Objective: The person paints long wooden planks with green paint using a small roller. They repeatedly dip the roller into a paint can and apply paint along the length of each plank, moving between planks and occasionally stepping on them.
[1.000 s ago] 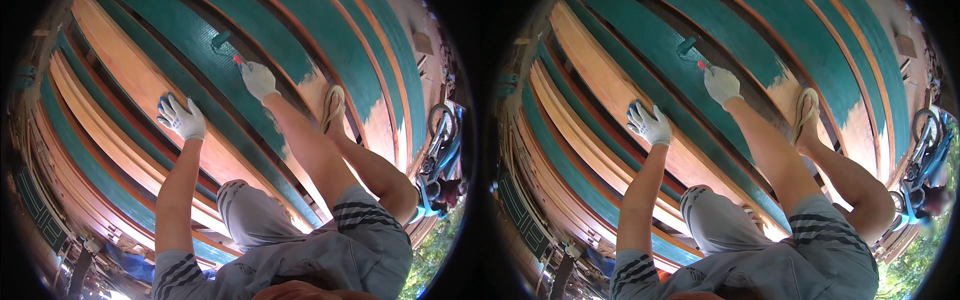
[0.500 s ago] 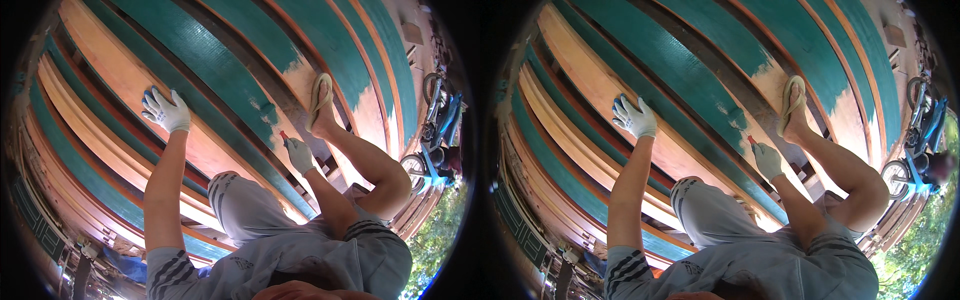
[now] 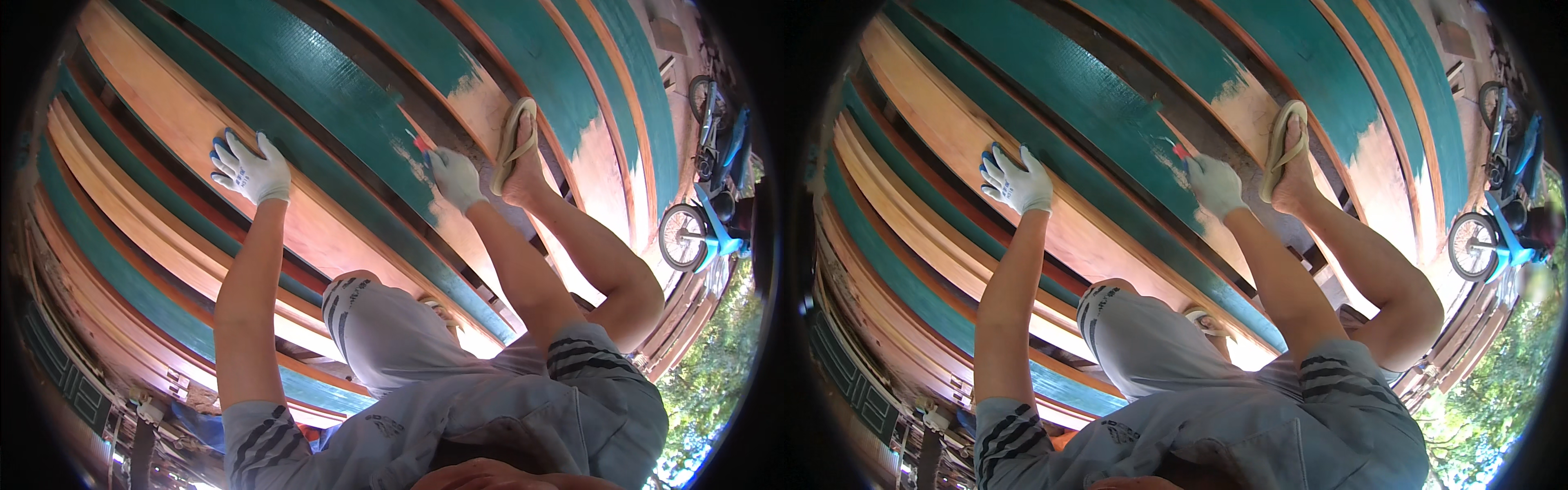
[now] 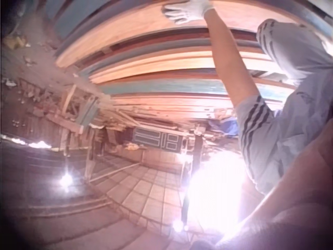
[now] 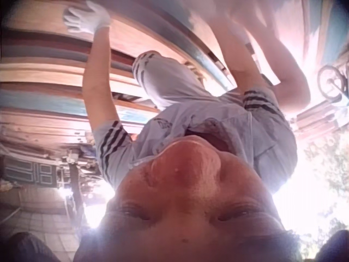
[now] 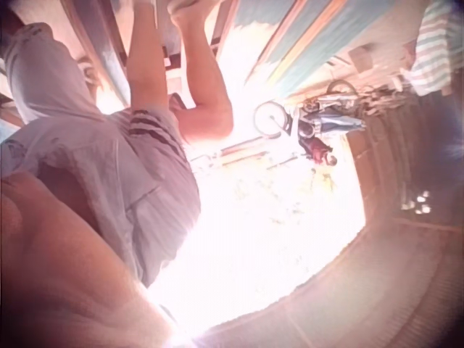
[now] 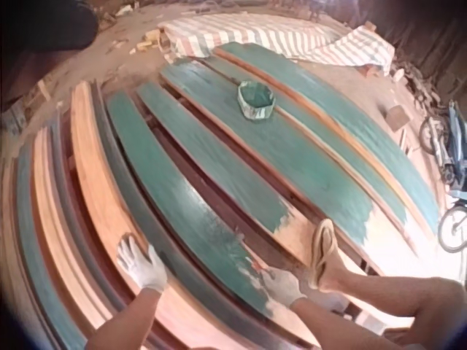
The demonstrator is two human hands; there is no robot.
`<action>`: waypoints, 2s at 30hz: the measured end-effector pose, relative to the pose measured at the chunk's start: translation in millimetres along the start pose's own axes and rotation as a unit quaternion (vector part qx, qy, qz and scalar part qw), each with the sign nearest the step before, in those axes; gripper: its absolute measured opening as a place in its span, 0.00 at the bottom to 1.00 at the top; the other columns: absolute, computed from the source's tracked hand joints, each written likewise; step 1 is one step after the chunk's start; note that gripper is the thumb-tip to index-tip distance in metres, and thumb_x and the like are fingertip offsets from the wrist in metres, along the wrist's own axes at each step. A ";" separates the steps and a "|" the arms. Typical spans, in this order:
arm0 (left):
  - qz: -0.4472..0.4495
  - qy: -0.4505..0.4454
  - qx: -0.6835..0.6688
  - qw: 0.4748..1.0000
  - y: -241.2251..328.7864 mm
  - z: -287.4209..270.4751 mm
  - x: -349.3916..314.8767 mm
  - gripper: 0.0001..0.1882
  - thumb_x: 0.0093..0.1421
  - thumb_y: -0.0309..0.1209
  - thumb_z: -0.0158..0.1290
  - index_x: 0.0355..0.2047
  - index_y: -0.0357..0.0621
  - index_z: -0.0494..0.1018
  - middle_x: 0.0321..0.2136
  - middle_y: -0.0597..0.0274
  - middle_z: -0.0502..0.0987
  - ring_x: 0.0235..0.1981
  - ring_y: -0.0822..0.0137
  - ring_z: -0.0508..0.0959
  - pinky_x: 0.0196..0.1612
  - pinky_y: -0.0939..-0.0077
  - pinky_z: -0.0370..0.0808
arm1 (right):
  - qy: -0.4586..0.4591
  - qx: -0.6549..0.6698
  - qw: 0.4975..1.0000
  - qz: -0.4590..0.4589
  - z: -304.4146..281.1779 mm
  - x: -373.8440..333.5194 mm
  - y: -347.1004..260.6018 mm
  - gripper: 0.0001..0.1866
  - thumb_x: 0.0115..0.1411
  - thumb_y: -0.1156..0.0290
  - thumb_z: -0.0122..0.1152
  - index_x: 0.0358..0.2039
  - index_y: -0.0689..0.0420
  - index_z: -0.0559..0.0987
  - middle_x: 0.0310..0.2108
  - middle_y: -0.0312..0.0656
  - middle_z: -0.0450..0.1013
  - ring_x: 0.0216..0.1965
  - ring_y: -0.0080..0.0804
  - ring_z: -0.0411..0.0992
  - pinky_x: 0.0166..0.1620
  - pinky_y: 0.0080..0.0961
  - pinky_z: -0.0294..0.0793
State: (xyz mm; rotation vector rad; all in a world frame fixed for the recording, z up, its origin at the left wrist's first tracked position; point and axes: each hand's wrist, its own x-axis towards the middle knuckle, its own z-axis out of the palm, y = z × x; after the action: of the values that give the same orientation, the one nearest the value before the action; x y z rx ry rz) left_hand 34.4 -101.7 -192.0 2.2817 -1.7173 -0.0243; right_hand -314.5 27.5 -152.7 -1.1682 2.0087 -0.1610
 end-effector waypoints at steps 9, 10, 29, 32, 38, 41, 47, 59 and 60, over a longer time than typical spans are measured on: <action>0.008 0.009 0.014 1.000 -3.5 1.2 -3.9 0.39 0.75 0.57 0.48 0.77 0.49 0.59 0.79 0.42 0.54 0.80 0.39 0.50 0.77 0.25 0.40 | -0.044 0.007 0.992 0.116 -9.7 -169.6 123.3 0.26 0.77 0.48 0.47 0.39 0.55 0.85 0.35 0.51 0.83 0.39 0.55 0.82 0.44 0.50 0.76; 0.007 0.009 0.007 1.000 -4.4 1.8 -3.6 0.40 0.74 0.57 0.48 0.77 0.48 0.59 0.79 0.41 0.54 0.80 0.38 0.49 0.77 0.25 0.40 | -0.052 -0.002 0.991 0.123 -9.6 -174.7 128.7 0.26 0.77 0.48 0.47 0.38 0.55 0.85 0.34 0.51 0.83 0.38 0.54 0.82 0.44 0.49 0.76; 0.000 0.023 -0.018 1.000 -4.6 2.1 0.0 0.39 0.74 0.58 0.46 0.77 0.50 0.60 0.79 0.42 0.55 0.80 0.38 0.49 0.78 0.26 0.38 | -0.035 -0.099 0.994 0.028 -3.6 -159.0 104.4 0.22 0.76 0.49 0.50 0.39 0.52 0.82 0.33 0.53 0.83 0.38 0.60 0.81 0.44 0.58 0.77; 0.006 0.023 -0.019 1.000 -2.4 3.5 -1.3 0.39 0.74 0.58 0.46 0.77 0.50 0.60 0.78 0.42 0.55 0.80 0.37 0.49 0.77 0.26 0.39 | 0.014 -0.103 0.989 -0.102 14.7 -115.2 77.8 0.20 0.77 0.51 0.50 0.40 0.53 0.82 0.34 0.52 0.83 0.38 0.59 0.81 0.44 0.56 0.78; 0.006 0.013 -0.020 1.000 -3.0 5.9 -2.7 0.40 0.74 0.59 0.47 0.77 0.49 0.60 0.79 0.41 0.54 0.80 0.36 0.49 0.78 0.26 0.38 | -0.044 -0.068 0.997 -0.008 29.7 -64.2 22.9 0.24 0.77 0.48 0.46 0.42 0.53 0.82 0.41 0.55 0.83 0.44 0.63 0.81 0.48 0.59 0.77; -0.001 0.012 -0.021 1.000 -1.6 1.4 -0.4 0.41 0.73 0.59 0.46 0.77 0.48 0.60 0.79 0.41 0.54 0.80 0.36 0.48 0.78 0.27 0.37 | -0.067 -0.075 0.993 0.065 32.3 -132.4 86.4 0.26 0.77 0.46 0.44 0.40 0.54 0.82 0.39 0.56 0.83 0.45 0.62 0.81 0.50 0.59 0.76; -0.002 0.011 -0.014 1.000 -6.7 6.1 -1.9 0.40 0.75 0.59 0.46 0.78 0.50 0.59 0.79 0.44 0.53 0.81 0.39 0.48 0.78 0.28 0.37 | -0.053 -0.045 0.995 0.073 9.7 -152.5 95.0 0.26 0.76 0.46 0.46 0.40 0.54 0.84 0.38 0.56 0.83 0.41 0.62 0.80 0.48 0.59 0.76; 0.004 0.011 -0.004 1.000 -0.3 2.8 -1.1 0.40 0.74 0.58 0.46 0.77 0.48 0.59 0.78 0.42 0.55 0.80 0.37 0.49 0.77 0.25 0.40 | -0.058 -0.037 0.992 0.107 -1.9 -115.0 119.0 0.28 0.76 0.45 0.47 0.39 0.54 0.86 0.39 0.53 0.84 0.45 0.59 0.81 0.49 0.54 0.76; 0.005 0.012 -0.002 1.000 -2.0 2.7 -0.2 0.40 0.74 0.58 0.46 0.77 0.48 0.59 0.78 0.42 0.55 0.80 0.37 0.49 0.77 0.25 0.40 | -0.069 -0.037 0.991 0.108 -6.8 -123.8 117.7 0.28 0.76 0.45 0.47 0.39 0.54 0.86 0.39 0.53 0.84 0.45 0.59 0.81 0.49 0.54 0.76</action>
State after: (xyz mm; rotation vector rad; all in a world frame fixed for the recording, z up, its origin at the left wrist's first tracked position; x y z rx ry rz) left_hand 35.7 -101.6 -195.1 2.2606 -1.7158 0.0024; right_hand -366.6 189.1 -132.6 -0.9703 2.0153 0.1008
